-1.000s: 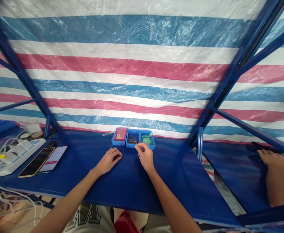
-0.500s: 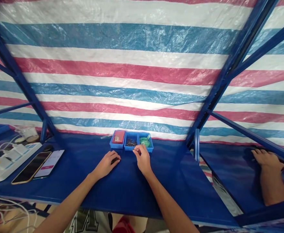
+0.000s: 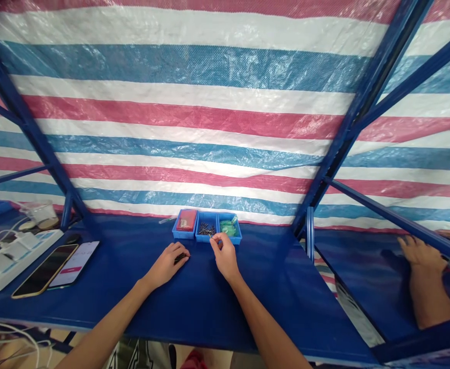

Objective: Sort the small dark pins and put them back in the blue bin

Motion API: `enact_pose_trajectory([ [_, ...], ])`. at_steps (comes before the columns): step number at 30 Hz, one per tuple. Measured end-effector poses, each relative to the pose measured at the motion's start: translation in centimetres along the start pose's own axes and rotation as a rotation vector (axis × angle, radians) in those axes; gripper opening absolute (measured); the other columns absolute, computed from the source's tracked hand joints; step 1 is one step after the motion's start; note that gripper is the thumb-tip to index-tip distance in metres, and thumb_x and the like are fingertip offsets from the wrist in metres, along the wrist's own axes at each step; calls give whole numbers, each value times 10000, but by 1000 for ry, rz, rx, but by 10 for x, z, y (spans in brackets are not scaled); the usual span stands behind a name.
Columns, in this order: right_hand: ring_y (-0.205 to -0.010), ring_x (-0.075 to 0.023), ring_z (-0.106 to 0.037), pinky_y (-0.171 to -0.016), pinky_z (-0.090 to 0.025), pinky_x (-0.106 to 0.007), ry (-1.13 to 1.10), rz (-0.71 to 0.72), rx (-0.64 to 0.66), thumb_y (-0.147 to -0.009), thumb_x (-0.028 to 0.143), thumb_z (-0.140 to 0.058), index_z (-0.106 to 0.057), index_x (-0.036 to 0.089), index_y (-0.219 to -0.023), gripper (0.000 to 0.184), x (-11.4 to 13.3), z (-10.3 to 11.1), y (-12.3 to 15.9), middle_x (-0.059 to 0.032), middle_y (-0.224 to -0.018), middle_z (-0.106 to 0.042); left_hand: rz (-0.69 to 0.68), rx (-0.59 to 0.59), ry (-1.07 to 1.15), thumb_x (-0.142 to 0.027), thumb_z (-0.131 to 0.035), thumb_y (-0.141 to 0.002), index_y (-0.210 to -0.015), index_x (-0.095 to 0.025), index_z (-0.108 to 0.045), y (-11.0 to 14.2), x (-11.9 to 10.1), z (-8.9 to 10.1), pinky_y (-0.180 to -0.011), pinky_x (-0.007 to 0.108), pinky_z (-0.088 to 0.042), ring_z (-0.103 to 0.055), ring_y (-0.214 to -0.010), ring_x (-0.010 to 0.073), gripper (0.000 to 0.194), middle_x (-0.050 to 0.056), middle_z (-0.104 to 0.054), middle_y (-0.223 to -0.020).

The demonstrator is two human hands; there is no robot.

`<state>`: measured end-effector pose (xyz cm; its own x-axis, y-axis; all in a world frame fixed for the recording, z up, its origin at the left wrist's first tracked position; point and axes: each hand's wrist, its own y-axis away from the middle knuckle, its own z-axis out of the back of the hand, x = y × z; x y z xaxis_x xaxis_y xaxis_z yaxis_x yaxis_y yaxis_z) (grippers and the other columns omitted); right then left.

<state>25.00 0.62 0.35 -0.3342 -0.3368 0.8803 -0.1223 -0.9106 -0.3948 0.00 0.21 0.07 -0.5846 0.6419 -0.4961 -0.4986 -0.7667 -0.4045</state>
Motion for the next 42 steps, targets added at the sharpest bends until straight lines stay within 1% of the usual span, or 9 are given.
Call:
enact_pose_trajectory([
  [4,-807,-221,-615,-789,-517,-348,145,158,-49,-1014,511,-531,-631,243,-926,300,-4,0,-1,-42,-904,-656,6,-10,-4,-373,-503,-1068,-1045,-270,-701,0,-1,0,-934,410,-509,-617,-984,235,224,47,-674,-1065],
  [7,-857,-235,-610,-828,-503,-360,176,187,-52,-1035,485,-493,-623,246,-936,290,-9,0,-1,-49,-934,-642,6,7,0,-391,-488,-1071,-1050,-267,-700,0,-2,0,-953,428,-506,-617,-992,242,246,52,-677,-1066],
  [14,-936,-269,-640,-890,-493,-392,186,182,37,-1075,459,-409,-670,261,-963,346,-11,-1,-2,-68,-971,-677,7,5,-3,-374,-488,-1075,-1046,-275,-690,0,-1,0,-946,413,-497,-618,-998,239,227,45,-676,-1071],
  [18,-925,-264,-627,-870,-501,-387,189,198,37,-1058,471,-452,-672,262,-957,320,-9,-1,-2,-65,-957,-661,15,8,-8,-367,-503,-1071,-1049,-274,-692,0,0,0,-955,410,-492,-614,-1000,235,212,40,-673,-1068],
  [25,-745,-209,-576,-748,-510,-351,180,199,43,-977,406,-600,-674,252,-899,188,-4,1,0,-40,-934,-633,9,13,-4,-345,-504,-1072,-1049,-267,-689,0,-2,1,-952,414,-483,-605,-996,237,202,44,-672,-1070],
  [28,-735,-206,-590,-736,-503,-339,137,182,40,-978,426,-594,-671,249,-885,215,-2,2,0,-36,-920,-657,14,11,-1,-349,-508,-1071,-1050,-267,-688,0,-3,1,-950,407,-482,-607,-1000,235,199,42,-672,-1076],
  [32,-779,-216,-648,-749,-526,-333,34,111,61,-982,523,-587,-712,236,-943,316,-2,1,-1,-50,-951,-714,7,8,-2,-366,-493,-1075,-1056,-259,-688,0,-2,0,-941,400,-484,-607,-999,233,223,46,-673,-1078],
  [37,-667,-186,-626,-656,-536,-310,-108,-19,104,-942,608,-623,-710,221,-990,400,-6,-1,-1,-32,-870,-709,12,9,-13,-327,-516,-1066,-1045,-261,-689,-1,-2,0,-940,395,-476,-607,-986,227,186,37,-678,-1068],
  [42,-688,-179,-574,-681,-495,-299,2,69,58,-922,529,-679,-665,229,-854,308,-9,-1,-2,-5,-813,-652,6,-3,-13,-326,-518,-1064,-1037,-256,-688,0,-2,0,-947,397,-478,-610,-992,226,186,39,-677,-1068],
])
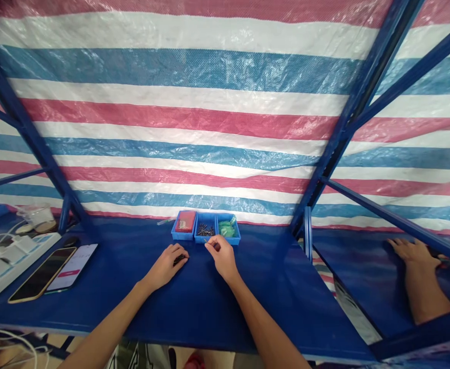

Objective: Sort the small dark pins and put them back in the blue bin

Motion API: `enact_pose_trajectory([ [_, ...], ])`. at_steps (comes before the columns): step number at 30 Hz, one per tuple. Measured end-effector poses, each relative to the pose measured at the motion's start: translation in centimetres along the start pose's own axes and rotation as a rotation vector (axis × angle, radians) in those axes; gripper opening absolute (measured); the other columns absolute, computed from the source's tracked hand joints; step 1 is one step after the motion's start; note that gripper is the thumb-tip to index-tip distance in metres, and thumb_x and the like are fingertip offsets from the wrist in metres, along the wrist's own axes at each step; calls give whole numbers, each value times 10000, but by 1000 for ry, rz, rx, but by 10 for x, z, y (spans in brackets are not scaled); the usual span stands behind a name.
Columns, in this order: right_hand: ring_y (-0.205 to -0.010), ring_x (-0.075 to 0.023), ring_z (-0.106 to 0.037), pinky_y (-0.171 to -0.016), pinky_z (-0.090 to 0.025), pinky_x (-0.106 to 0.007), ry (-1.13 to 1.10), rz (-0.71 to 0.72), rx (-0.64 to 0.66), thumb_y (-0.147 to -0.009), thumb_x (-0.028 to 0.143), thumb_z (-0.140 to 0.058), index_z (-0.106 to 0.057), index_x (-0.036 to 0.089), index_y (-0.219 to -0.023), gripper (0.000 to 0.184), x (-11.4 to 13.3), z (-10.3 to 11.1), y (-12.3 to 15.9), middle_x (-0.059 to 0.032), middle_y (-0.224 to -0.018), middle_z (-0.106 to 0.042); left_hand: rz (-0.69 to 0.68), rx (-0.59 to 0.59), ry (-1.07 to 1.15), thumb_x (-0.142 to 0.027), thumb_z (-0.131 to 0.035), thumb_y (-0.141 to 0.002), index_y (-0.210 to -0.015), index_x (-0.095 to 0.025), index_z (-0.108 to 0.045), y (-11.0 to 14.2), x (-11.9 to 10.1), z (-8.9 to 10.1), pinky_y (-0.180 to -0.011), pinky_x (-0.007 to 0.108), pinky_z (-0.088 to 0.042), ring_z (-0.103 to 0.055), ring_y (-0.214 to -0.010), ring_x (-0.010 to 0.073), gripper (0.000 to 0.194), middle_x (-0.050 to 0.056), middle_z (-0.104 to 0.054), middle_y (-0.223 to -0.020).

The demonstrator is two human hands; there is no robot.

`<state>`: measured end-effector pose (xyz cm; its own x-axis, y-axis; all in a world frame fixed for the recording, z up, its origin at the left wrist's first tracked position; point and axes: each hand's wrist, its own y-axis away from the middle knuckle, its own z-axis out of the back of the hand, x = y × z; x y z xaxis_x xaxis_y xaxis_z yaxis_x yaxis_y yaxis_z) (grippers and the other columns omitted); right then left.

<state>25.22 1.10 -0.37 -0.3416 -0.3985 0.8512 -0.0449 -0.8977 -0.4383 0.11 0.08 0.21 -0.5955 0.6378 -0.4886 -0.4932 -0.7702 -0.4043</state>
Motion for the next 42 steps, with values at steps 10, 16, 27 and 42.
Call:
enact_pose_trajectory([
  [10,-719,-176,-552,-710,-466,-304,93,80,-12,-948,383,-643,-649,236,-855,174,0,1,-1,1,-843,-582,5,3,4,-323,-525,-1065,-1047,-259,-689,0,3,-2,-949,395,-478,-609,-992,225,177,36,-676,-1071],
  [16,-694,-172,-635,-603,-528,-286,-83,-42,41,-979,491,-595,-650,240,-960,258,2,0,0,-22,-934,-656,5,1,3,-325,-536,-1059,-1037,-264,-696,0,3,-2,-943,391,-483,-612,-990,224,173,31,-676,-1055],
  [27,-450,-115,-440,-442,-390,-229,-164,-170,67,-961,650,-594,-544,237,-798,447,-6,-4,1,77,-553,-461,12,7,15,-359,-500,-1073,-1045,-264,-688,0,2,-1,-947,407,-485,-608,-992,229,213,42,-675,-1072],
  [42,-492,-108,-515,-399,-381,-211,-362,-246,28,-899,682,-644,-648,199,-871,483,-2,-4,-4,2,-736,-623,8,-1,9,-374,-487,-1077,-1047,-261,-684,1,1,-1,-940,408,-482,-605,-991,232,229,44,-671,-1066],
])
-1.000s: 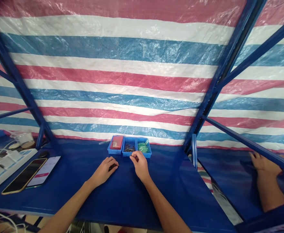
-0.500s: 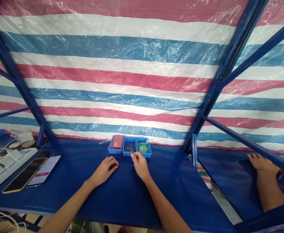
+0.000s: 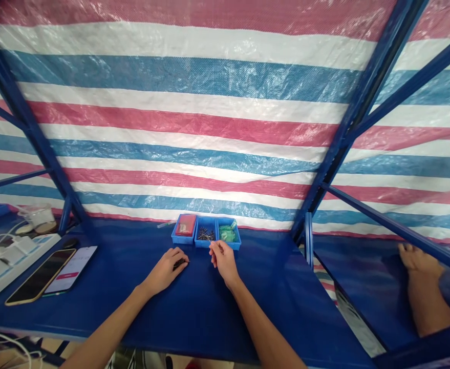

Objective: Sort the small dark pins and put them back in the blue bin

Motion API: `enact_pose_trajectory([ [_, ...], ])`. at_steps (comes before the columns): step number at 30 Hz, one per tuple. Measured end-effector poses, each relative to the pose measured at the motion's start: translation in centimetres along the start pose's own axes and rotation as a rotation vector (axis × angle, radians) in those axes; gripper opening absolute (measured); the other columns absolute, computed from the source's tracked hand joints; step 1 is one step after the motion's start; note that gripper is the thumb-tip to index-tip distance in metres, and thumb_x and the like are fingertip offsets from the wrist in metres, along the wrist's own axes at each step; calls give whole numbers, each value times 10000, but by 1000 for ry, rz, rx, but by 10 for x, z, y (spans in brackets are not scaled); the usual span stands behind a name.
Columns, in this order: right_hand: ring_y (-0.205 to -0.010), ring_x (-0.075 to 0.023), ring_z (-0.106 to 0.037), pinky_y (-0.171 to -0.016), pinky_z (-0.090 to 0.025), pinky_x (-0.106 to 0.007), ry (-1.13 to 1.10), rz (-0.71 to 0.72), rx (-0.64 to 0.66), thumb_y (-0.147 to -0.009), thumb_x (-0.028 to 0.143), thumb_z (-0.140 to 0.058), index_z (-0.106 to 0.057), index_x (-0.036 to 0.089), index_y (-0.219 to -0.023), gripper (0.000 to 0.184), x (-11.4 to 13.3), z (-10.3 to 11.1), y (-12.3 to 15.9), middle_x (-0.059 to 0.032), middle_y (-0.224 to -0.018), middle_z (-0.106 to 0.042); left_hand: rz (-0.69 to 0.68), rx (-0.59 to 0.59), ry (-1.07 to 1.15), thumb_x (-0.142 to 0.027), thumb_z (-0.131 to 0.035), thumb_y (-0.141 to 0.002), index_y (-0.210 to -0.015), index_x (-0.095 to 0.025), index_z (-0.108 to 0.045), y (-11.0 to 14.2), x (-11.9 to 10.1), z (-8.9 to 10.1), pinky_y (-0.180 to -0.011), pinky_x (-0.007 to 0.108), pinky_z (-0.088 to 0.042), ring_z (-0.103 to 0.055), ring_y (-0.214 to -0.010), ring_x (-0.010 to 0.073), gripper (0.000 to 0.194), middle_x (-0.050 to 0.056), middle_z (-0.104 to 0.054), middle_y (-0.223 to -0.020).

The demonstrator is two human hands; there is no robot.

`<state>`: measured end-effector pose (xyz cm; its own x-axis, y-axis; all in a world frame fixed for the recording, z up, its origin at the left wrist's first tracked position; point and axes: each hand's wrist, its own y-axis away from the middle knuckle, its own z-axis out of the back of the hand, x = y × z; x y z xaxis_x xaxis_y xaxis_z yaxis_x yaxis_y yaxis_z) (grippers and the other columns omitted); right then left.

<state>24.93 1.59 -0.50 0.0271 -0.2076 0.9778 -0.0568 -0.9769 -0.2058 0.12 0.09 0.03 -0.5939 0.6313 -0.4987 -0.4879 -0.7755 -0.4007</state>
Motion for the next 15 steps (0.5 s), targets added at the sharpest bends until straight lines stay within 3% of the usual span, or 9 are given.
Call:
enact_pose_trajectory([
  [5,-589,-160,-607,-442,-444,-242,55,29,36,-909,624,-643,-659,233,-1184,479,2,1,2,-29,-859,-698,-4,6,-6,-371,-485,-1079,-1043,-258,-691,0,-3,2,-937,396,-483,-608,-983,226,237,45,-668,-1066],
  [7,-624,-167,-610,-523,-479,-272,186,85,78,-939,551,-632,-682,241,-1124,364,0,0,5,-15,-843,-690,-9,10,-9,-374,-477,-1082,-1046,-261,-698,0,-4,3,-927,389,-484,-608,-986,227,251,47,-669,-1063],
  [9,-743,-184,-632,-698,-519,-319,377,182,127,-950,452,-654,-712,249,-1028,224,-2,-3,9,-16,-896,-699,-20,30,7,-375,-474,-1085,-1054,-266,-705,0,-4,3,-914,380,-487,-607,-989,227,257,48,-674,-1061],
  [12,-891,-210,-621,-820,-474,-344,660,284,292,-909,340,-739,-728,269,-997,113,-2,-8,14,-9,-961,-683,-25,46,54,-374,-510,-1074,-1075,-269,-704,1,-5,3,-912,376,-488,-605,-1003,228,220,45,-684,-1070],
  [15,-954,-214,-598,-833,-410,-338,839,296,364,-918,277,-748,-714,282,-986,77,1,-13,18,8,-969,-669,-17,44,96,-373,-549,-1059,-1084,-266,-696,1,-6,3,-929,380,-490,-602,-1017,229,183,43,-688,-1077],
])
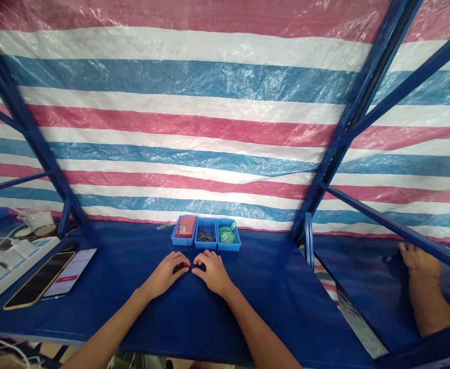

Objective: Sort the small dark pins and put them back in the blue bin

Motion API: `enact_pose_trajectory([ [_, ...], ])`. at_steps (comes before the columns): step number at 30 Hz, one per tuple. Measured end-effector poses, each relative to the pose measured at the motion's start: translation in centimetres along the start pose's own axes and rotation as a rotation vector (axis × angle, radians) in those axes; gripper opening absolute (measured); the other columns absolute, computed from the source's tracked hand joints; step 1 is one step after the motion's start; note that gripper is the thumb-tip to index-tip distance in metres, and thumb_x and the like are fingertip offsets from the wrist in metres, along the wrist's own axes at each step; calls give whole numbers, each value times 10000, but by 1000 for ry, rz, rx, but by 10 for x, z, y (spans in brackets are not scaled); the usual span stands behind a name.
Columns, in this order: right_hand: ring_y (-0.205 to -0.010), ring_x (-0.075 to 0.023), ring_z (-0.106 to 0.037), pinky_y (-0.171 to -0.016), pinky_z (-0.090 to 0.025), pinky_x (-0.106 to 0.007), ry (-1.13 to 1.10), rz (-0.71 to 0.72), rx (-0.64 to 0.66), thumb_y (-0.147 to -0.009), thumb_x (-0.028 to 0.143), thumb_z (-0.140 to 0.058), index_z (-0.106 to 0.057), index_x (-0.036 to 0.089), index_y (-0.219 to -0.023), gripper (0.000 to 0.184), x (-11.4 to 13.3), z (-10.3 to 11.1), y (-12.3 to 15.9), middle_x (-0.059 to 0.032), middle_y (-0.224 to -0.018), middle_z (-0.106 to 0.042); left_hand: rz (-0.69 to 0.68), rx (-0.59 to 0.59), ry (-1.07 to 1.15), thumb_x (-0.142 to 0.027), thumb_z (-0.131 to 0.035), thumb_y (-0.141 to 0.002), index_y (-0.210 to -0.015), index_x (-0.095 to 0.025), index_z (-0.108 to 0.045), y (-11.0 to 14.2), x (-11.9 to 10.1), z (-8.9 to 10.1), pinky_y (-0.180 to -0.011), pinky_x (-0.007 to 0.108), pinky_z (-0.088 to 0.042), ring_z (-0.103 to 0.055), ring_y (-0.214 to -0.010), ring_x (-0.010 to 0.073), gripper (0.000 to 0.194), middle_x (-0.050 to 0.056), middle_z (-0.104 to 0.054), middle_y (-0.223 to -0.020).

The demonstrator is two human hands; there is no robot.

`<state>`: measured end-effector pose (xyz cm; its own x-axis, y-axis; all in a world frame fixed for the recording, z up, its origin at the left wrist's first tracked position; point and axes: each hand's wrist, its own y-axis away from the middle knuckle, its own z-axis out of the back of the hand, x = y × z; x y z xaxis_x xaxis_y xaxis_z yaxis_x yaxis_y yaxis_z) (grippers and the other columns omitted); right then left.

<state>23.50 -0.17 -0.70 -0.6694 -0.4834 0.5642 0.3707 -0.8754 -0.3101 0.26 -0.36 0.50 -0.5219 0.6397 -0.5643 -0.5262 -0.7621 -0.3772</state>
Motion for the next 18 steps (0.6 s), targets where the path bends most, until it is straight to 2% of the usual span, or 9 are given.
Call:
enact_pose_trajectory([
  [2,-937,-202,-589,-830,-384,-331,34,-10,32,-955,258,-707,-687,268,-934,31,4,0,0,19,-945,-659,-3,10,24,-367,-546,-1061,-1076,-268,-691,0,-1,0,-937,378,-492,-600,-1021,226,176,39,-688,-1076],
  [5,-925,-196,-579,-832,-367,-327,51,-7,41,-984,239,-662,-651,251,-903,83,6,1,1,21,-937,-648,-10,18,49,-361,-532,-1065,-1066,-266,-675,0,-3,0,-908,356,-500,-602,-1012,220,172,35,-689,-1060],
  [10,-955,-203,-582,-844,-359,-332,46,-2,37,-980,262,-673,-646,261,-1000,33,7,1,2,11,-988,-660,36,5,48,-362,-587,-1036,-1099,-266,-656,3,0,-2,-821,312,-510,-618,-914,191,134,15,-670,-990],
  [18,-938,-188,-584,-842,-351,-321,39,32,69,-1020,220,-597,-612,244,-943,83,7,-1,2,22,-957,-635,19,-10,40,-370,-588,-1035,-1073,-255,-640,2,-1,-3,-853,312,-518,-628,-921,189,132,18,-663,-1000],
])
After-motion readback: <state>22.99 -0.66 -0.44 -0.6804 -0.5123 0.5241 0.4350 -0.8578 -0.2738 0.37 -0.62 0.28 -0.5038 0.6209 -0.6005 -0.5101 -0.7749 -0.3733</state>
